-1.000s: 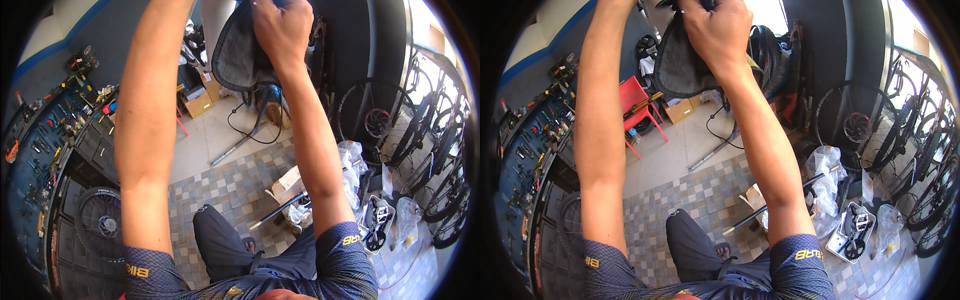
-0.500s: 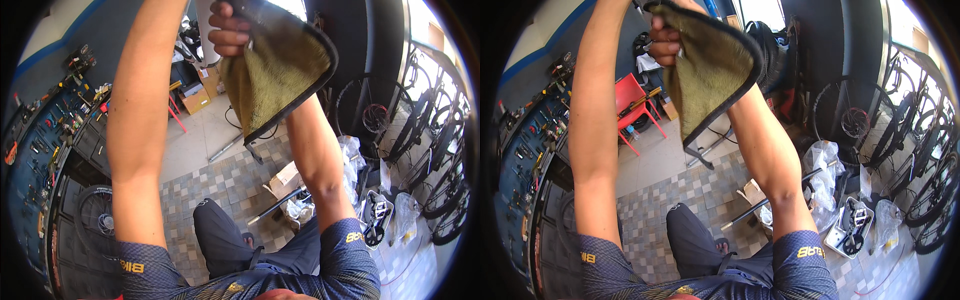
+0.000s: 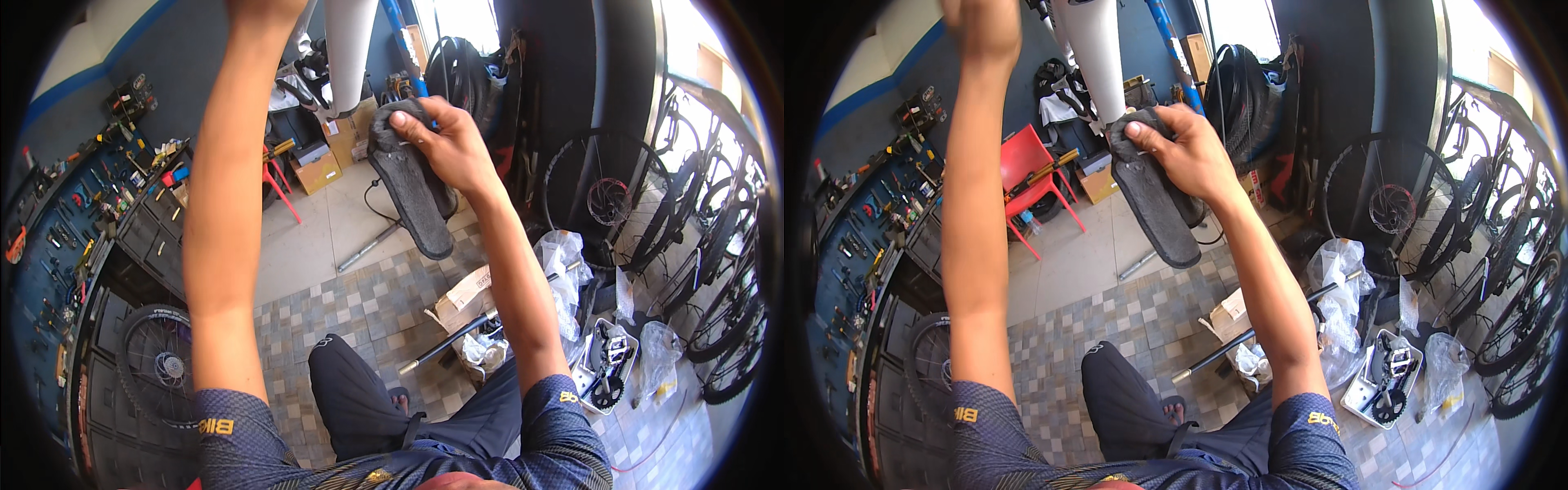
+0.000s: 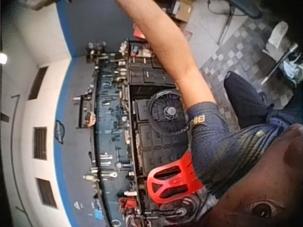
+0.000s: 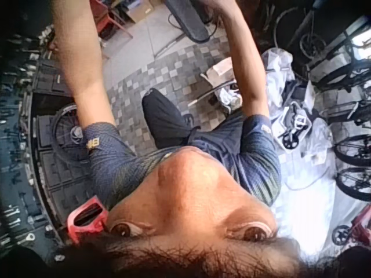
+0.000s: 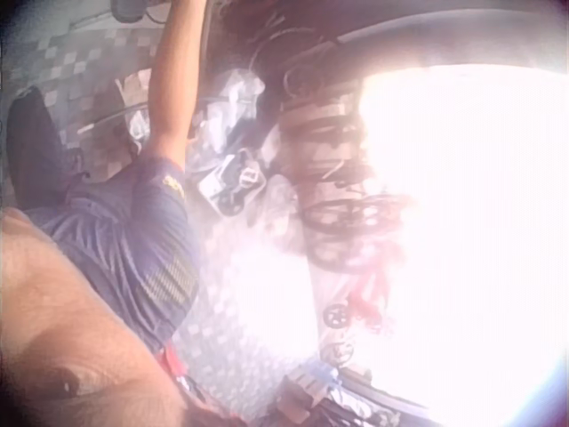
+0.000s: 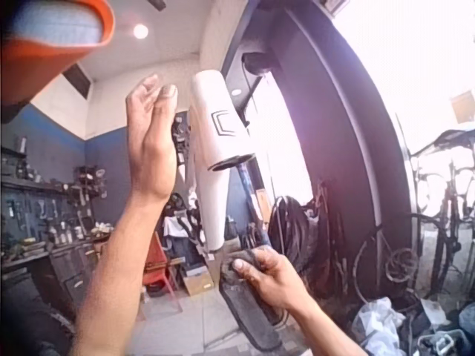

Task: The person cleans the inside of a white bicycle frame's head tube using a rag. They apply a liquid from a bottle to the rag and wipe the interior surfaces repeatedly.

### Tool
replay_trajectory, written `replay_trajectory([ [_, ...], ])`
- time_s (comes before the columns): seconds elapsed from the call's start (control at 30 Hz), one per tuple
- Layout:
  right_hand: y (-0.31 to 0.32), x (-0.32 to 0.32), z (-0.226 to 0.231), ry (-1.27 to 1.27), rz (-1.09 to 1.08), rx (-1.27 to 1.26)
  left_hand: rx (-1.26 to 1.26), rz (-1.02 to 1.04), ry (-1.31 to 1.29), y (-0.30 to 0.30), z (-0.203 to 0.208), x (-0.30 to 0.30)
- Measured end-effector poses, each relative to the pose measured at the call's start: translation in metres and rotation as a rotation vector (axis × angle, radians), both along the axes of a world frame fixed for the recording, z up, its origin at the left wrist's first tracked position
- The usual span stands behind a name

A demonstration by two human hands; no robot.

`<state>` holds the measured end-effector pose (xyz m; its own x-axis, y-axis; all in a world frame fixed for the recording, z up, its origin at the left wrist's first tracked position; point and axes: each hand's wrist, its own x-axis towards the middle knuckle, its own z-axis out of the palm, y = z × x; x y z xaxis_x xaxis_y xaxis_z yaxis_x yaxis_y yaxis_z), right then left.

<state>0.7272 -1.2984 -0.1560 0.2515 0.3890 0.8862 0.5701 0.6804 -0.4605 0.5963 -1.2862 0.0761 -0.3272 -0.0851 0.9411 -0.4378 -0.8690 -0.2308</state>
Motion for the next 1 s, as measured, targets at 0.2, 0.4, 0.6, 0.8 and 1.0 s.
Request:
replay_trajectory([
  [0.2,-0.031,-0.011,0.0,0.165,0.375,-0.11,0.092,0.363,0.847,0.051,-0.134,-0.059],
  [0.4,-0.041,-0.011,-0.019,0.224,0.411,-0.28,-0.243,0.116,1.555,0.076,-0.163,-0.058],
  [0.6,-0.053,0.005,-0.052,0.371,0.571,-0.374,-0.356,0.285,1.434,0.087,-0.157,-0.064],
  [0.8,-0.023,-0.015,-0.034,0.605,0.804,0.045,-0.27,0.51,1.566,0.102,-0.171,-0.06],
  [1.0,-0.023,-0.042,0.026,0.798,0.82,0.162,-0.204,0.808,1.34,0.051,-0.115,-0.095],
])
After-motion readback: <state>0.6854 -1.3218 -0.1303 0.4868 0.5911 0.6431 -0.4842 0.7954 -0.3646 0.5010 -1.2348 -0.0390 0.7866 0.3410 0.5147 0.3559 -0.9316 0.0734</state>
